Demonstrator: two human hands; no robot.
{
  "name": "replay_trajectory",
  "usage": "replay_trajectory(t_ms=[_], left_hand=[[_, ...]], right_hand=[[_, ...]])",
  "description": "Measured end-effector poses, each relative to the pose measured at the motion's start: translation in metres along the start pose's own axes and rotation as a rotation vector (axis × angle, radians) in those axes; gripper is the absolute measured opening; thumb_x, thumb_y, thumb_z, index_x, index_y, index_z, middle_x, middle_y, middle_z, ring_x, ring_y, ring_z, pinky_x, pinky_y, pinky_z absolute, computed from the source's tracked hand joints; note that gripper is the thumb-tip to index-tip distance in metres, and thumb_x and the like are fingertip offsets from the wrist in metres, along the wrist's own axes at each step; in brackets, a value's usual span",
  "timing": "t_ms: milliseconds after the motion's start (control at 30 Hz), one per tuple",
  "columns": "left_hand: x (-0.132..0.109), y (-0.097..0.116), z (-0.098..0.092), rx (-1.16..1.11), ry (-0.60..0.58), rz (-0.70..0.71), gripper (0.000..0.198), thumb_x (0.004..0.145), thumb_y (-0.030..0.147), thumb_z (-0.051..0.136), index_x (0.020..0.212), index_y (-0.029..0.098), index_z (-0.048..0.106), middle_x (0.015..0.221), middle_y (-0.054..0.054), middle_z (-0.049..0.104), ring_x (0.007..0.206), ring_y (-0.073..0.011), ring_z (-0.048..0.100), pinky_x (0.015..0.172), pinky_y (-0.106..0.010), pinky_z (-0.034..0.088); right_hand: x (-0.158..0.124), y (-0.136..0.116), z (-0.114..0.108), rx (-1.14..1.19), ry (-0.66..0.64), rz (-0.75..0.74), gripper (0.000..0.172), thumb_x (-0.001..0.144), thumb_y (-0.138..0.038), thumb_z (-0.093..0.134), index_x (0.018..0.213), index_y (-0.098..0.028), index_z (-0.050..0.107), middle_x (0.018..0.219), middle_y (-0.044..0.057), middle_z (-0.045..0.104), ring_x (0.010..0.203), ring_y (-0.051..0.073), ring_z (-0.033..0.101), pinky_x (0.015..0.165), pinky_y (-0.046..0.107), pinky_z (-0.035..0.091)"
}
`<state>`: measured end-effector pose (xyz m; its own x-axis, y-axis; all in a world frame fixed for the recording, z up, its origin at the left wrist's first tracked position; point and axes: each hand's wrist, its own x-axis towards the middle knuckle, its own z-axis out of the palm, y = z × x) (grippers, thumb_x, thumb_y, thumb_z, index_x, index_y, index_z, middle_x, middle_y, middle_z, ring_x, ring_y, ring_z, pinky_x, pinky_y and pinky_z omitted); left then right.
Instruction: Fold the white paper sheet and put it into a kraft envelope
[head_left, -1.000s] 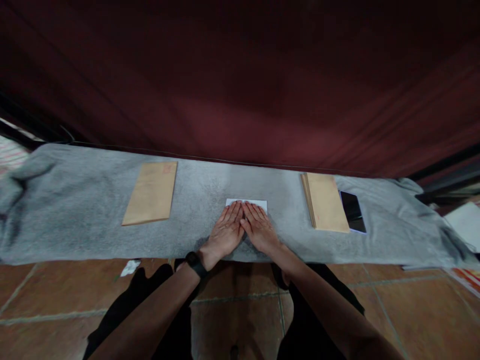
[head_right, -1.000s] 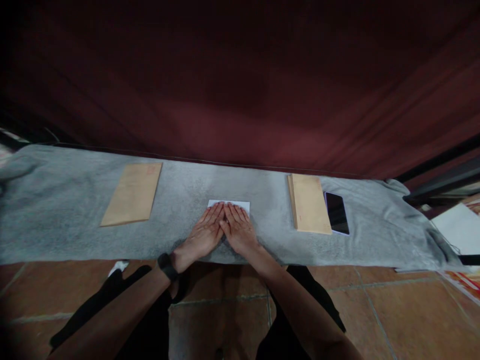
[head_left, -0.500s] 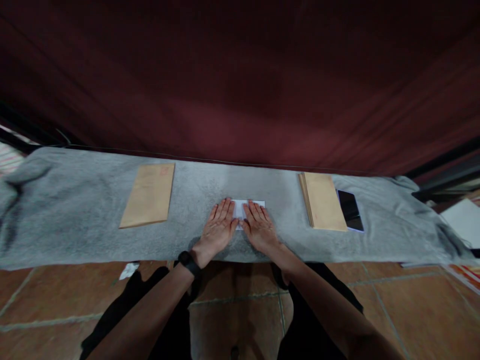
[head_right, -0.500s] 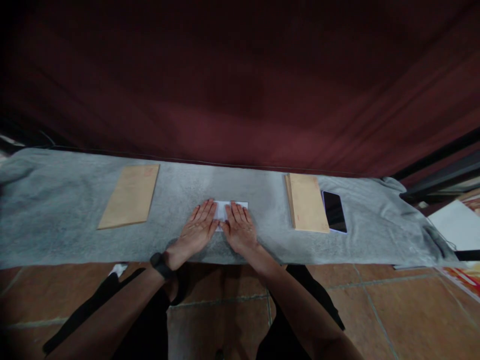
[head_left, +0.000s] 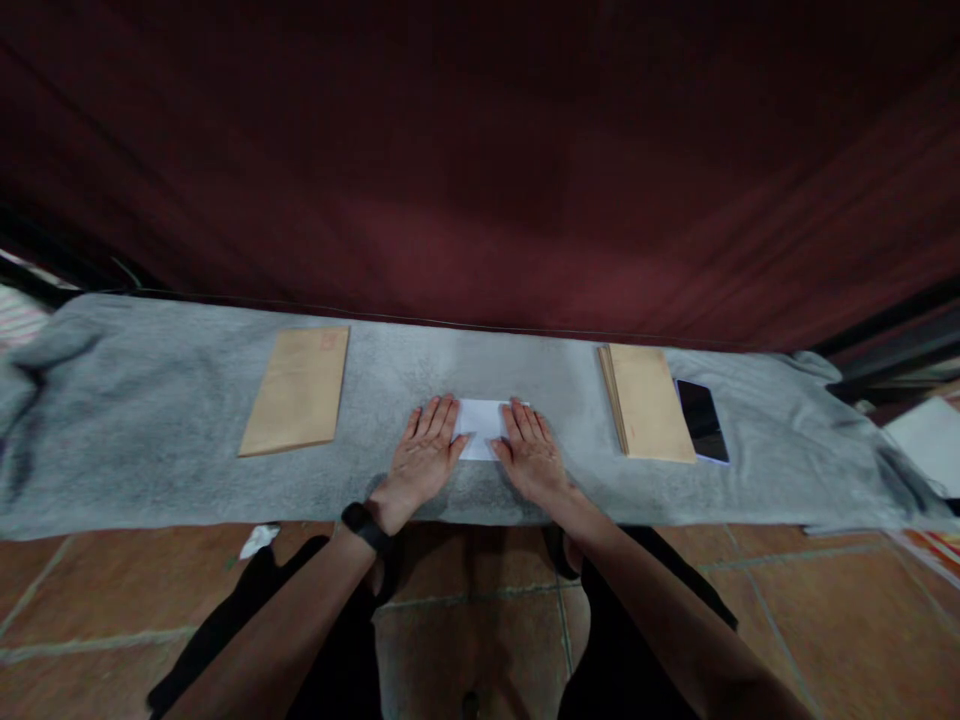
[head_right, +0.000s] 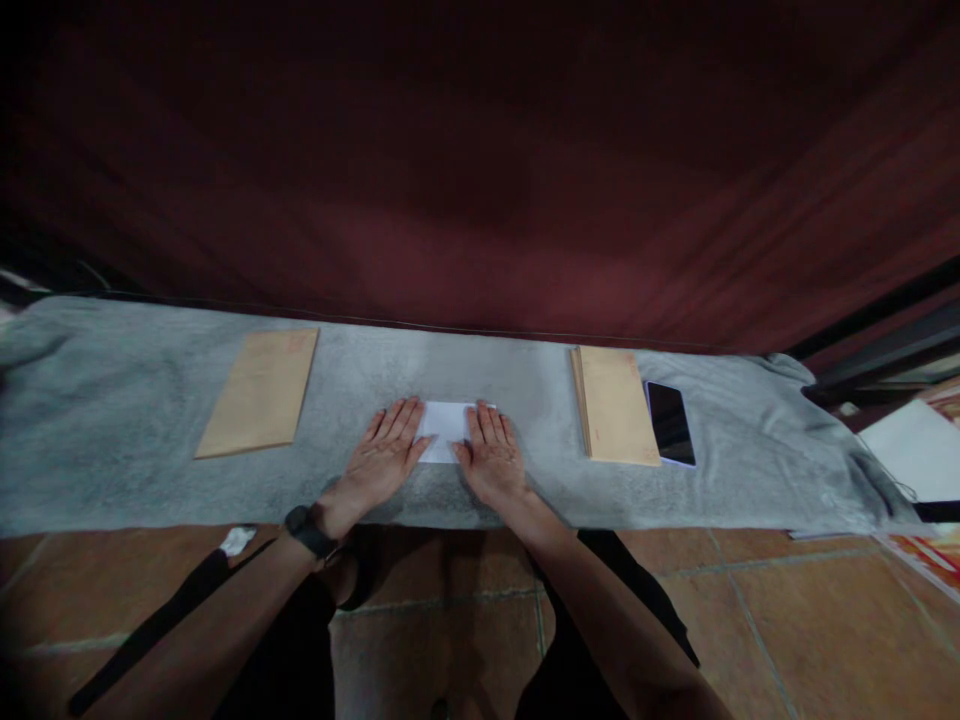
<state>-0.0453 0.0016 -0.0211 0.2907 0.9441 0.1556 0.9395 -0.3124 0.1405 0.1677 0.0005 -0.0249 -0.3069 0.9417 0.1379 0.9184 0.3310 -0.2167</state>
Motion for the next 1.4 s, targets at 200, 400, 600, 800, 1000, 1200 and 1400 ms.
replay_trajectory(t_ms=[200,400,600,800,1000,1200,1400], left_hand=[[-0.002,-0.005,-0.001,-0.002,0.013,0.004,0.063,0.104,0.045,0.025,0.160,0.018,0.023,0.163,-0.011,0.035,0.153,-0.0273,0.025,0.124,-0.051,0.022],[-0.002,-0.003,-0.004,0.013,-0.017,-0.007,0.063,0.104,0.045,0.023,0.157,0.012,0.031,0.163,-0.013,0.033,0.154,-0.0291,0.023,0.125,-0.051,0.021],[-0.002,-0.001,-0.007,0.008,0.001,-0.015,0.062,0.104,0.044,0.025,0.157,0.012,0.030,0.162,-0.014,0.034,0.153,-0.0293,0.023,0.125,-0.053,0.018],[0.000,0.013,-0.011,-0.042,0.037,0.083,0.059,0.105,0.038,0.027,0.156,0.009,0.031,0.164,-0.015,0.031,0.155,-0.0253,0.019,0.127,-0.048,0.019],[-0.004,0.034,-0.004,-0.087,0.006,0.240,0.056,0.102,0.027,0.030,0.154,0.004,0.034,0.161,-0.018,0.036,0.153,-0.0242,0.023,0.126,-0.045,0.022],[-0.007,0.035,0.002,-0.060,-0.008,0.225,0.057,0.100,0.023,0.031,0.152,0.000,0.036,0.158,-0.021,0.039,0.153,-0.0249,0.026,0.126,-0.045,0.022],[-0.007,0.033,-0.001,-0.071,-0.022,0.223,0.057,0.101,0.026,0.029,0.154,0.007,0.034,0.161,-0.017,0.036,0.153,-0.0245,0.024,0.126,-0.047,0.019]], right_hand=[[-0.002,0.010,0.001,-0.007,0.010,0.011,0.060,0.105,-0.040,0.037,0.158,-0.012,0.031,0.164,0.014,0.030,0.152,0.027,0.029,0.123,0.048,0.023],[-0.006,0.021,0.002,-0.009,0.026,0.024,0.060,0.106,-0.039,0.033,0.158,-0.009,0.030,0.164,0.014,0.030,0.152,0.026,0.028,0.123,0.046,0.023],[-0.005,0.026,-0.003,0.004,0.024,0.050,0.061,0.106,-0.041,0.033,0.157,-0.007,0.032,0.163,0.017,0.031,0.152,0.028,0.027,0.123,0.049,0.024],[0.004,0.017,-0.014,0.104,-0.001,0.020,0.060,0.107,-0.040,0.025,0.155,-0.006,0.035,0.163,0.015,0.030,0.154,0.026,0.024,0.125,0.047,0.023],[0.002,-0.010,-0.012,0.232,-0.054,-0.138,0.060,0.107,-0.042,0.021,0.158,-0.012,0.029,0.164,0.010,0.031,0.154,0.020,0.021,0.127,0.044,0.023],[-0.001,-0.018,-0.003,0.191,-0.086,-0.151,0.063,0.107,-0.046,0.023,0.161,-0.012,0.021,0.166,0.010,0.026,0.155,0.020,0.020,0.128,0.044,0.019],[-0.002,-0.012,0.000,0.094,-0.072,-0.135,0.061,0.107,-0.042,0.026,0.160,-0.012,0.024,0.166,0.010,0.026,0.155,0.020,0.019,0.127,0.043,0.018]])
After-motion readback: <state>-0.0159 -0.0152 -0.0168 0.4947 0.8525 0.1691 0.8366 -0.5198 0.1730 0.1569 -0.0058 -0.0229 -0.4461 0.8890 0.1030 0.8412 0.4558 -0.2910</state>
